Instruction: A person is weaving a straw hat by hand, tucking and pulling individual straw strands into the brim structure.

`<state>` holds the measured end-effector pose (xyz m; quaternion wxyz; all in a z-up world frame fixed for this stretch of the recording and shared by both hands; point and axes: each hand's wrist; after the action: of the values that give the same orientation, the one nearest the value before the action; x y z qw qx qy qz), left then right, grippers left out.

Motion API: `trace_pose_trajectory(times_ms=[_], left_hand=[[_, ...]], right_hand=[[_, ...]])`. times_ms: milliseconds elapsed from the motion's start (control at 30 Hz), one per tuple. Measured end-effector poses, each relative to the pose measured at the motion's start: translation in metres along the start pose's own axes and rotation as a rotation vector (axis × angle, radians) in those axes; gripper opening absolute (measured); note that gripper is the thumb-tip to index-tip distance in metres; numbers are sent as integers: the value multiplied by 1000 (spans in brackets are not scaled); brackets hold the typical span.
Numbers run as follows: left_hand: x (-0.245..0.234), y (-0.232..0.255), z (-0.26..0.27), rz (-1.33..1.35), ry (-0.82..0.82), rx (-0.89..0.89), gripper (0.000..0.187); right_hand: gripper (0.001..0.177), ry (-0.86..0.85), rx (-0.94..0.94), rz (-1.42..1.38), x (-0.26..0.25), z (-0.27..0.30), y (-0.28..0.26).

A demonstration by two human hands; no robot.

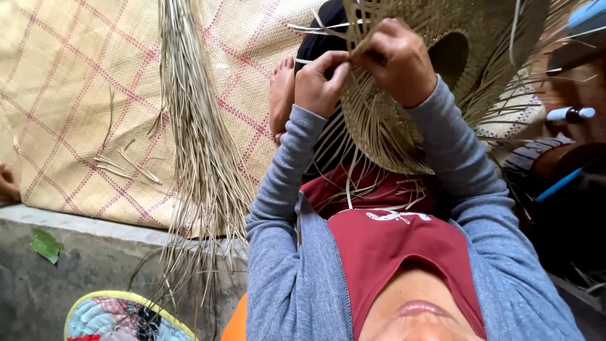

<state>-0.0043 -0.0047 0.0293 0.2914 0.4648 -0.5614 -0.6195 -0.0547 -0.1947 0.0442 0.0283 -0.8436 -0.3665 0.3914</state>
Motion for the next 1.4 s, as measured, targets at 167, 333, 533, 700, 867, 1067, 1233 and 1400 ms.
trace_pose_trajectory(times_ms=[167, 333, 533, 700, 867, 1067, 1233, 1400], left_hand=[[5, -8, -9, -15, 29, -102, 24], [8, -12, -9, -108, 12, -23, 22], [9, -12, -2, -92, 13, 40, 21], [14, -6, 3, 6, 90, -40, 20], [17, -12, 0, 42, 71, -129, 31], [32, -34, 1, 338, 90, -186, 34], [31, -37, 2, 252, 102, -112, 36], [27, -38, 5, 155, 174, -34, 24]], right_hand=[[16, -69, -97, -102, -13, 7, 1], [10, 59, -60, -103, -6, 4, 0], [18, 197, 133, -55, -1, -3, -9], [20, 113, 102, -46, -2, 6, -7], [17, -18, -33, -60, -18, 12, -15], [20, -40, 9, -117, -11, 17, -4], [44, 6, 208, -117, -10, 9, -10], [33, 28, 167, -211, 0, 13, -1]])
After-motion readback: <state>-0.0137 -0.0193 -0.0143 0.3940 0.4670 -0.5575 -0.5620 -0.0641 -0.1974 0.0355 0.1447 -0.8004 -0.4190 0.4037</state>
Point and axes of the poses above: each hand's wrist, its own z-axis away from the middle knuckle, its own x-axis out of the palm, y = z × x, and after that the axes turned 7 degrees about -x, right-handed
